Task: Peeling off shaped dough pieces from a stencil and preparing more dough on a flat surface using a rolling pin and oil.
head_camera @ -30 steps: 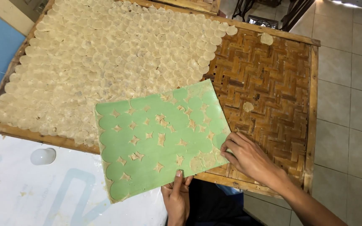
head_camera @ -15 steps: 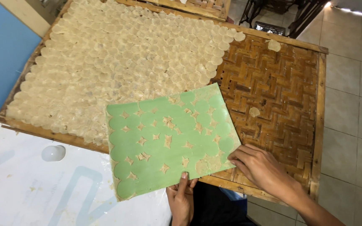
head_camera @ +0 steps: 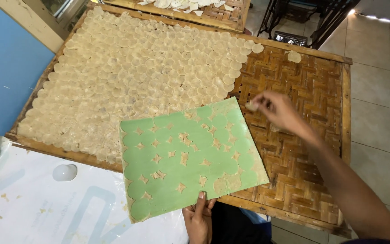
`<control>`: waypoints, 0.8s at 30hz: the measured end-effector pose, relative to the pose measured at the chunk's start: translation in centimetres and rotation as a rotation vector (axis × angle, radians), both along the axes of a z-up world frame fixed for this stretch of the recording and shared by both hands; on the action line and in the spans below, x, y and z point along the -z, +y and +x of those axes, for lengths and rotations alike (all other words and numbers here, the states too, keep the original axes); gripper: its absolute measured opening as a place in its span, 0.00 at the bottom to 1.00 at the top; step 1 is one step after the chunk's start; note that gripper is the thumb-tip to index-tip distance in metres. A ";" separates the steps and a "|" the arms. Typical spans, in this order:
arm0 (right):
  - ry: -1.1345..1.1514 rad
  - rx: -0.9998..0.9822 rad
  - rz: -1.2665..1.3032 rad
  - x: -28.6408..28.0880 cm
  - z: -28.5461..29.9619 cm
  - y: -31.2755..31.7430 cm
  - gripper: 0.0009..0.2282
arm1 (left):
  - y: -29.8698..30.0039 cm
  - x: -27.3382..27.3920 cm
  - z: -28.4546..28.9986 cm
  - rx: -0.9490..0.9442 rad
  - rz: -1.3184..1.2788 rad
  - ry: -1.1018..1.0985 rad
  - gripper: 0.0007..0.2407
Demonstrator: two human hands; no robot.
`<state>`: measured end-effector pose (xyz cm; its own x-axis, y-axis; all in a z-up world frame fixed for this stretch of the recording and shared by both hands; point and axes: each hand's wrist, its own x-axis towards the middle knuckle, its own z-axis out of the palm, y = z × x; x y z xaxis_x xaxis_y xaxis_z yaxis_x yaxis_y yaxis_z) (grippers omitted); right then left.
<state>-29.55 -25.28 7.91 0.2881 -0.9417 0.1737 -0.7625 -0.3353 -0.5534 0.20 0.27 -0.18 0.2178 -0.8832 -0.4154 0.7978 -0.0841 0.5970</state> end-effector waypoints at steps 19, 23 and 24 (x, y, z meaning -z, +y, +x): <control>-0.185 0.528 -0.405 8.2 -2.0 -20.5 0.07 | 0.1 1.9 -0.3 -0.056 -0.007 -0.011 0.17; -0.089 0.515 -0.423 7.4 -1.8 -19.0 0.03 | -0.5 -0.3 -0.3 -0.025 -0.123 -0.006 0.15; -0.120 0.464 -0.443 6.6 -1.4 -17.9 0.08 | -0.4 0.1 -0.2 -0.030 -0.087 -0.003 0.15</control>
